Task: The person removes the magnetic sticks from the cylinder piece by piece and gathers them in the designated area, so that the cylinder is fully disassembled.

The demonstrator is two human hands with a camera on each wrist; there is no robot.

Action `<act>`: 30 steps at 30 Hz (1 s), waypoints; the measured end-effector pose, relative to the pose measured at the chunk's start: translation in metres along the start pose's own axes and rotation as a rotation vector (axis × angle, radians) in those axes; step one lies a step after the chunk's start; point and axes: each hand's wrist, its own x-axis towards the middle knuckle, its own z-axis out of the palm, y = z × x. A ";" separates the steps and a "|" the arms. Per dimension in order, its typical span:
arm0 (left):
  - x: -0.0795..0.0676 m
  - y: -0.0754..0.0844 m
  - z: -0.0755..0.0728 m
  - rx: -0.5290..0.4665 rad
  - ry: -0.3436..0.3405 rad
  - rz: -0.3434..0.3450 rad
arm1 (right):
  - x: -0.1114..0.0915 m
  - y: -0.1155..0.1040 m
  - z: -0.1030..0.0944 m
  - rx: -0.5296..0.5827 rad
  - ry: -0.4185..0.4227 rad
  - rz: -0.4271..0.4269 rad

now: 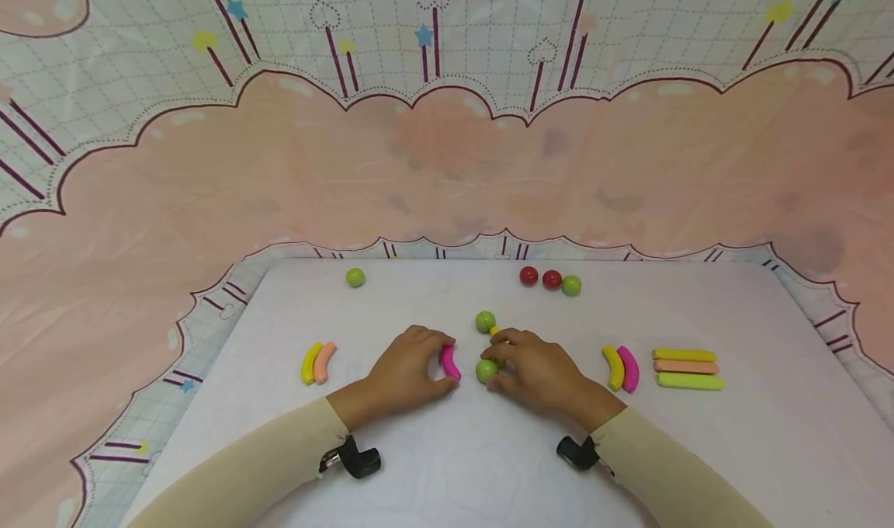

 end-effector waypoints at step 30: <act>-0.035 -0.064 -0.072 -0.191 -0.029 -0.058 | 0.000 0.001 0.000 -0.010 -0.004 -0.002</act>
